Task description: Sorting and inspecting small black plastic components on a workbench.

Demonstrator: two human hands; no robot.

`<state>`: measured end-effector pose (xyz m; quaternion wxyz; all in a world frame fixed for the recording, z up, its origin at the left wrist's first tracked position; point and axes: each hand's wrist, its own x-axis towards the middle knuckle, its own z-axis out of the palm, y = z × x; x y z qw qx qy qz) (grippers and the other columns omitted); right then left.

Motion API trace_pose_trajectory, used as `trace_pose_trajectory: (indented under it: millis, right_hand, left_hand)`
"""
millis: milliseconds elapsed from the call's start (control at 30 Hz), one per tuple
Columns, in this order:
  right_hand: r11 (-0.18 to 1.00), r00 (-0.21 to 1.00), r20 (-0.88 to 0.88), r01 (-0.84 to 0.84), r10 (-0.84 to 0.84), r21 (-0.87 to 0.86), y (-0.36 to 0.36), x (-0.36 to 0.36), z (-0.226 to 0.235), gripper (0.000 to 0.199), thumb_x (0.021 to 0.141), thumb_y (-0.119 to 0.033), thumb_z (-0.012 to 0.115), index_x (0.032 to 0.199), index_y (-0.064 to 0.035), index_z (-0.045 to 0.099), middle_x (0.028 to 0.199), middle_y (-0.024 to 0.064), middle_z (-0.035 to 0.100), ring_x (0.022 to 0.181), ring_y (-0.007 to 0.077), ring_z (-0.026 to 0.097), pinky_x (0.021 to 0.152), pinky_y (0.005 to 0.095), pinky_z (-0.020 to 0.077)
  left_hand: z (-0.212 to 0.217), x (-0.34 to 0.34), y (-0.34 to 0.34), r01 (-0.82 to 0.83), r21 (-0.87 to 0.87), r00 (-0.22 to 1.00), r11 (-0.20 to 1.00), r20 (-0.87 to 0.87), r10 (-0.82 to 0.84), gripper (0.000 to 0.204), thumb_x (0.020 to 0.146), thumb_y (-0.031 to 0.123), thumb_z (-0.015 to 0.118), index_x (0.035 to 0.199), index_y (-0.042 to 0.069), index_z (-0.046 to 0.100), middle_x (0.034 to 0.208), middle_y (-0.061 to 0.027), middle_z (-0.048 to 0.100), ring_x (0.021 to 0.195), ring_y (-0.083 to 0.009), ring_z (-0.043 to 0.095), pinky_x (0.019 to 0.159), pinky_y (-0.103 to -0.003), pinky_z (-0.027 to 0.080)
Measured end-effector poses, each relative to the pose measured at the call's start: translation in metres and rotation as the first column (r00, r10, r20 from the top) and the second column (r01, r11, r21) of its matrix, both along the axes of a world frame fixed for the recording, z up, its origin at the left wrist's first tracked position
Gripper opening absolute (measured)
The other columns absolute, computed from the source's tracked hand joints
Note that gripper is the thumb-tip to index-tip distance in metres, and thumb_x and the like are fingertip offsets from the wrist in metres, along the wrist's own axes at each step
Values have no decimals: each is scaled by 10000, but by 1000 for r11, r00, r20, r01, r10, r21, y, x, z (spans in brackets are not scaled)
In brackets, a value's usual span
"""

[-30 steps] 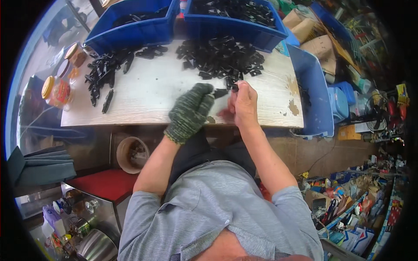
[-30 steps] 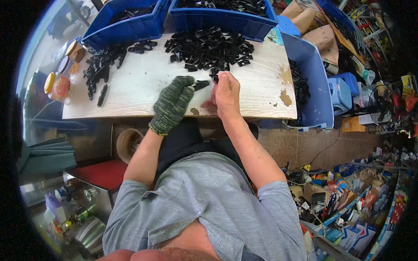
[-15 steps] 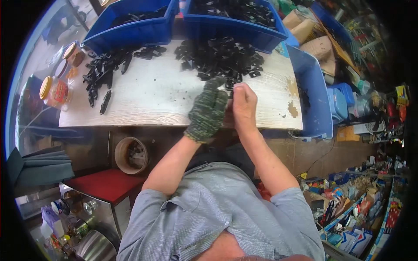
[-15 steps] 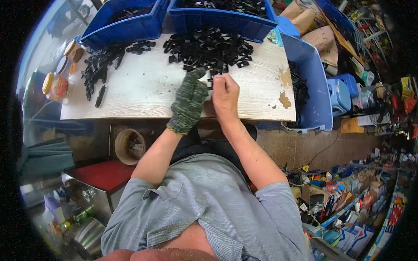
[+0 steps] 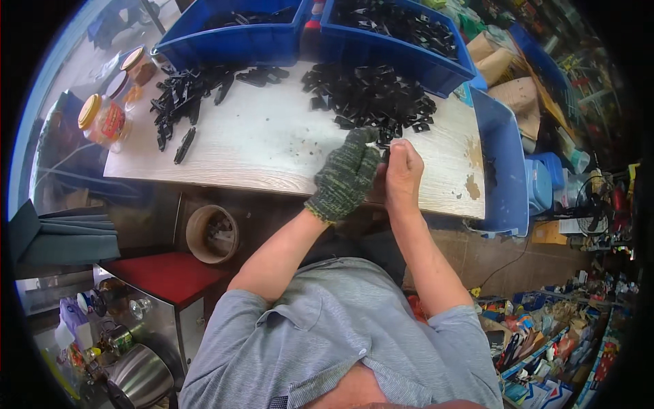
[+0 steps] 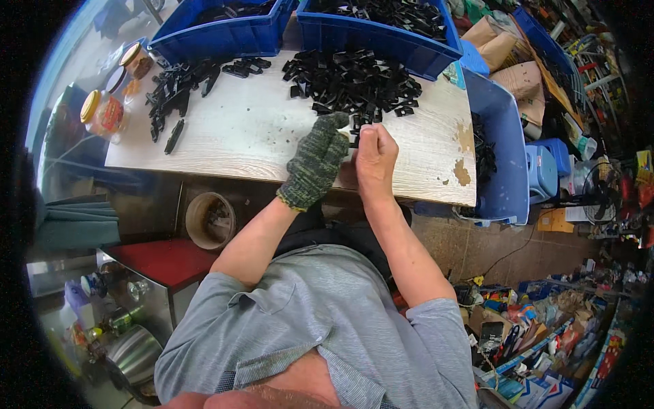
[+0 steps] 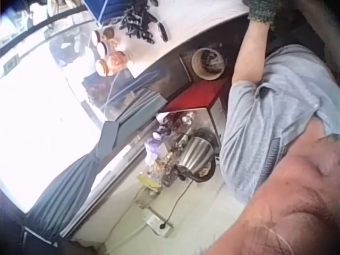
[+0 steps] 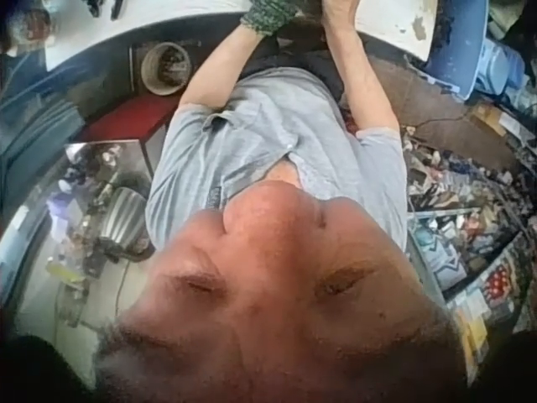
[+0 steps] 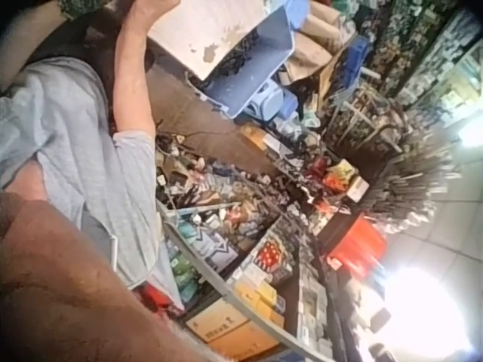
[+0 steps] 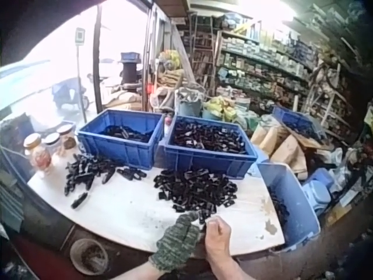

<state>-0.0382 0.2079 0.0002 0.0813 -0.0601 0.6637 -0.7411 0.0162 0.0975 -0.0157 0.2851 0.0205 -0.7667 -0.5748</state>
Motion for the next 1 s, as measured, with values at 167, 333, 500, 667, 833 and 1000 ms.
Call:
trace_pose_trajectory:
  millis: [167, 333, 500, 667, 833, 1000]
  right_hand:
    - [999, 998, 63, 28, -25, -46, -2, 7, 9, 276, 989, -236, 493, 742, -114, 506, 652, -76, 386, 551, 37, 368, 476, 227, 326]
    - [997, 995, 90, 40, -34, -67, -3, -2, 1, 270, 988, -231, 481, 744, -119, 509, 648, -75, 372, 528, 42, 367, 462, 221, 320]
    - [999, 994, 94, 53, -51, -14, 2, -1, 4, 270, 981, -219, 487, 733, -113, 488, 668, -76, 353, 579, 39, 352, 508, 223, 318]
    - [999, 985, -175, 0, 7, 39, 8, -11, -19, 269, 976, -208, 496, 736, -88, 477, 712, -71, 365, 673, 43, 322, 584, 231, 299]
    - [1000, 985, -172, -8, 12, 27, 9, -10, -20, 259, 972, -196, 507, 749, -67, 488, 728, -66, 371, 710, 52, 316, 613, 243, 296]
    - [997, 973, -229, 4, 13, 74, 8, -5, -15, 254, 966, -184, 524, 748, -57, 495, 730, -62, 383, 714, 53, 328, 622, 241, 310]
  left_hand:
    - [9, 9, -4, 11, 30, 993, 999, 120, -15, 315, 963, 93, 555, 1270, 23, 570, 1157, -152, 644, 1021, -270, 634, 898, -364, 491]
    - [1, 10, -13, -19, -28, 997, 999, 75, 21, 317, 965, 112, 557, 1269, 25, 570, 1138, -165, 652, 1021, -299, 637, 893, -378, 497]
    - [-2, 1, 10, -57, -57, 998, 997, 30, 58, 338, 950, 144, 579, 1267, 28, 569, 1118, -193, 656, 984, -332, 654, 848, -405, 515]
    - [7, 0, 16, -47, -52, 990, 998, 134, 54, 352, 940, 175, 582, 1256, 22, 561, 1089, -212, 654, 936, -379, 656, 795, -435, 524]
    - [8, 1, 18, -20, -138, 985, 990, 168, 44, 346, 947, 169, 557, 1256, 13, 549, 1072, -214, 651, 920, -399, 646, 781, -452, 519]
    - [0, 2, 18, -37, -98, 999, 994, 27, 40, 319, 951, 172, 539, 1227, 16, 562, 1032, -218, 653, 905, -405, 641, 778, -468, 513]
